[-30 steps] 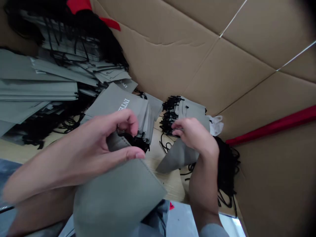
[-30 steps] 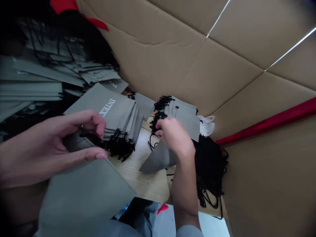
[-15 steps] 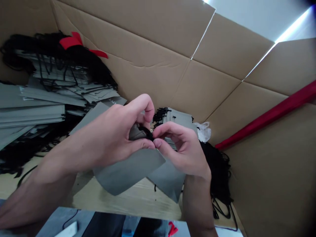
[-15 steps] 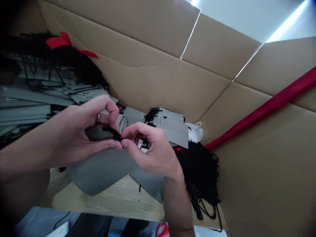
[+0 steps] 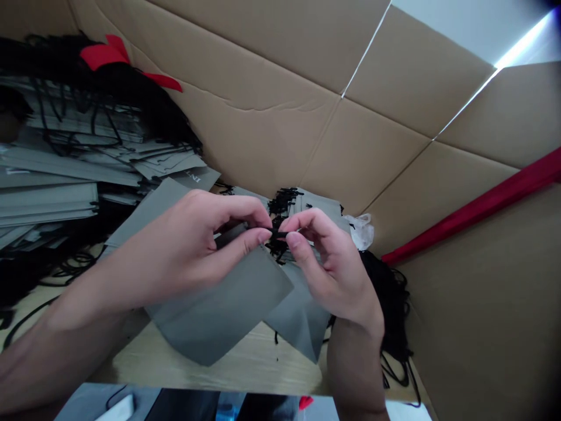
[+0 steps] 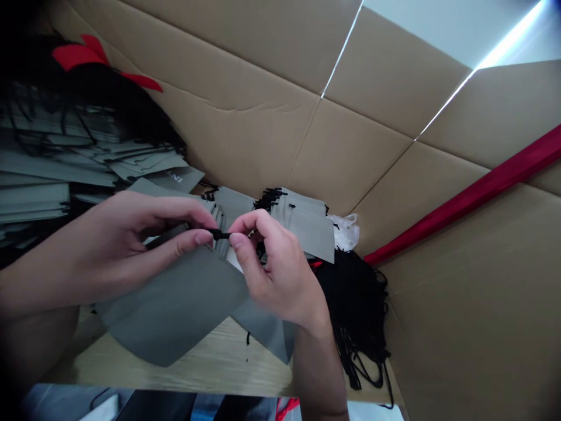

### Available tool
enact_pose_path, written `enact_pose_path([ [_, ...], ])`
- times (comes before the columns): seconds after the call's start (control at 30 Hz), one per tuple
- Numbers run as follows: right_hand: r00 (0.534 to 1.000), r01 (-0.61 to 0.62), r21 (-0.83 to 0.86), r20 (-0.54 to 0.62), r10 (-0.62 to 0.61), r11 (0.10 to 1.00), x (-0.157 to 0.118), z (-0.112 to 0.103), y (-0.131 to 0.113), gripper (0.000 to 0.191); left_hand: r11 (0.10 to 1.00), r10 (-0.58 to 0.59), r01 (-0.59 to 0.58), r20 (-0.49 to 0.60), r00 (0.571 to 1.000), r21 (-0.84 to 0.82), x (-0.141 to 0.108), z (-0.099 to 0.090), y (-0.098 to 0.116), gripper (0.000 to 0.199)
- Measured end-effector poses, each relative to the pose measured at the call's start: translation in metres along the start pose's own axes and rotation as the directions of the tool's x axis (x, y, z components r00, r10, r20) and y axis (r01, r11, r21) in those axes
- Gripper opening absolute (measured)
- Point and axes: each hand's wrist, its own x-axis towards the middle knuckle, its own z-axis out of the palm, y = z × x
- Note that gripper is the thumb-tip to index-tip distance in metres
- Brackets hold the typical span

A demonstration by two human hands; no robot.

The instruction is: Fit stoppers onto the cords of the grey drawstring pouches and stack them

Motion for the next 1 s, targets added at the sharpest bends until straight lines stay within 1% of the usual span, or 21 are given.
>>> enact_pose_path([
  [0.07, 1.0, 0.011, 0.017, -0.008, -0.011, 1.0, -0.001, 0.001, 0.0, 0.008, 1.0, -0.003, 0.003, -0.004, 1.0, -0.026, 0.001, 0.0, 0.0, 0.031],
  [0.1, 1.0, 0.024, 0.025, -0.013, -0.024, 0.999, -0.001, 0.002, 0.001, 0.009, 0.999, -0.011, 0.011, -0.003, 1.0, -0.041, 0.001, 0.0, 0.0, 0.03],
  [0.2, 0.995, 0.092, 0.012, -0.042, -0.092, 0.996, 0.0, 0.006, 0.002, 0.033, 0.995, -0.027, 0.028, 0.012, 1.0, -0.093, 0.002, 0.001, -0.001, 0.03],
  [0.23, 0.991, 0.118, -0.01, -0.054, -0.119, 0.993, 0.0, 0.008, 0.002, 0.034, 0.993, -0.029, 0.031, 0.021, 0.999, -0.112, 0.003, 0.001, -0.002, 0.029],
  [0.33, 0.981, 0.171, -0.063, -0.079, -0.175, 0.983, 0.003, 0.011, 0.003, 0.017, 0.988, -0.023, 0.031, 0.049, 0.999, -0.154, 0.003, 0.001, -0.004, 0.028],
  [0.4, 0.979, 0.179, -0.047, -0.096, -0.182, 0.983, 0.004, 0.013, 0.003, 0.011, 0.985, -0.024, 0.033, 0.055, 0.998, -0.17, 0.004, 0.001, -0.004, 0.028],
  [0.5, 0.98, 0.155, -0.014, -0.127, -0.156, 0.988, 0.004, 0.017, 0.004, 0.01, 0.984, -0.035, 0.041, 0.038, 0.999, -0.171, 0.004, 0.001, -0.003, 0.028],
  [0.6, 0.978, 0.13, 0.026, -0.17, -0.124, 0.991, 0.004, 0.022, 0.005, 0.013, 0.986, -0.045, 0.047, 0.015, 0.999, -0.16, 0.002, 0.001, -0.002, 0.029],
  [0.7, 0.978, 0.104, 0.14, -0.194, -0.076, 0.985, 0.007, 0.028, 0.007, 0.014, 0.982, -0.049, 0.053, 0.023, 0.999, -0.182, 0.002, 0.0, -0.001, 0.032],
  [0.77, 0.982, 0.068, 0.21, -0.188, -0.028, 0.975, 0.011, 0.029, 0.006, 0.014, 0.979, -0.054, 0.062, 0.05, 0.997, -0.192, 0.002, -0.003, -0.003, 0.034],
  [0.87, 0.974, 0.028, 0.229, -0.225, 0.025, 0.973, 0.014, 0.026, 0.005, 0.013, 0.98, -0.075, 0.09, 0.091, 0.993, -0.176, 0.005, -0.008, -0.008, 0.029],
  [0.93, 0.964, 0.027, 0.213, -0.265, 0.031, 0.977, 0.015, 0.021, 0.005, 0.016, 0.978, -0.094, 0.111, 0.105, 0.99, -0.177, 0.007, -0.012, -0.012, 0.027],
  [1.0, 0.968, 0.042, 0.221, -0.251, 0.015, 0.974, 0.015, 0.016, 0.007, 0.02, 0.973, -0.104, 0.121, 0.096, 0.99, -0.197, 0.008, -0.014, -0.014, 0.026],
])
